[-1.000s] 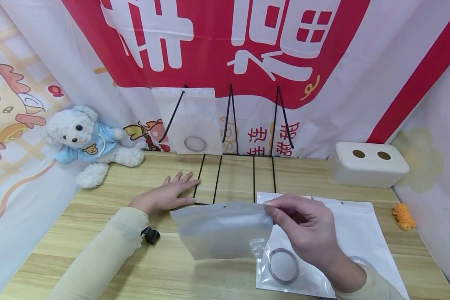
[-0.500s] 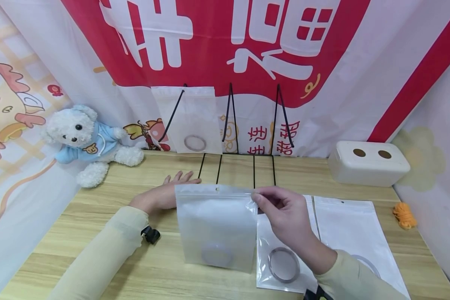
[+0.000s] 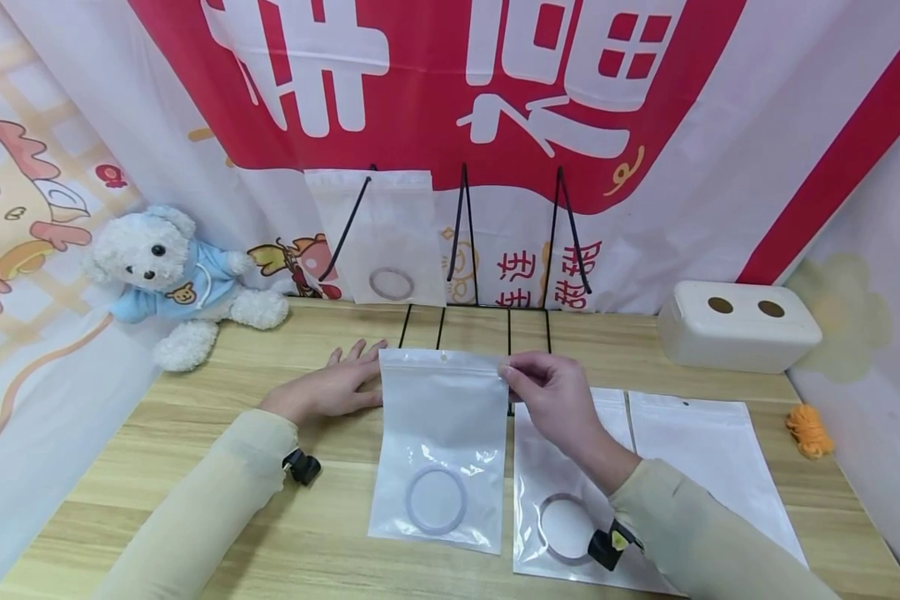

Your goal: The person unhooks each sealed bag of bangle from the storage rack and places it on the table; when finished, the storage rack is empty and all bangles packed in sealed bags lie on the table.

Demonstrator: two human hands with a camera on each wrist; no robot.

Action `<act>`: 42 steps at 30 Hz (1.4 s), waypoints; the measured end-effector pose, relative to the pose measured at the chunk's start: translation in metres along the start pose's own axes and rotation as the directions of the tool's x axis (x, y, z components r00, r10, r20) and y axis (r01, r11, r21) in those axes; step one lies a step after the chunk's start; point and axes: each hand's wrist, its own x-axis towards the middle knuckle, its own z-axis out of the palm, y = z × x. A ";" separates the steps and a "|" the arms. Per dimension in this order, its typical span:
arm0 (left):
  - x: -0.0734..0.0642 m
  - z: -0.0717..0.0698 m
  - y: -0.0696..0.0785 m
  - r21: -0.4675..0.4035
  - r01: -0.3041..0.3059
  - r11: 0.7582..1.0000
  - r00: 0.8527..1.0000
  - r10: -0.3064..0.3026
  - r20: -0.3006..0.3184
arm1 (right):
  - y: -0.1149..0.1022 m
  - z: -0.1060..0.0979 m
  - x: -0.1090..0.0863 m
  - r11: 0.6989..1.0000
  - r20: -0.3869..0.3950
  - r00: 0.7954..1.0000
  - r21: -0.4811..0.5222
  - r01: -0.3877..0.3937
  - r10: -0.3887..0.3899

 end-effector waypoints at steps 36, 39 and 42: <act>-0.003 -0.003 0.009 0.022 0.017 1.000 1.000 -0.017 -0.011 | 0.045 -0.013 0.039 0.881 0.199 0.956 -0.462 -0.104 0.217; -0.003 -0.003 0.009 0.019 0.019 1.000 1.000 -0.019 -0.008 | 0.046 -0.013 0.041 0.870 0.202 0.956 -0.485 -0.091 0.213; -0.002 -0.002 0.009 0.017 0.021 1.000 1.000 -0.021 -0.004 | 0.048 -0.013 0.043 0.859 0.205 0.957 -0.506 -0.074 0.203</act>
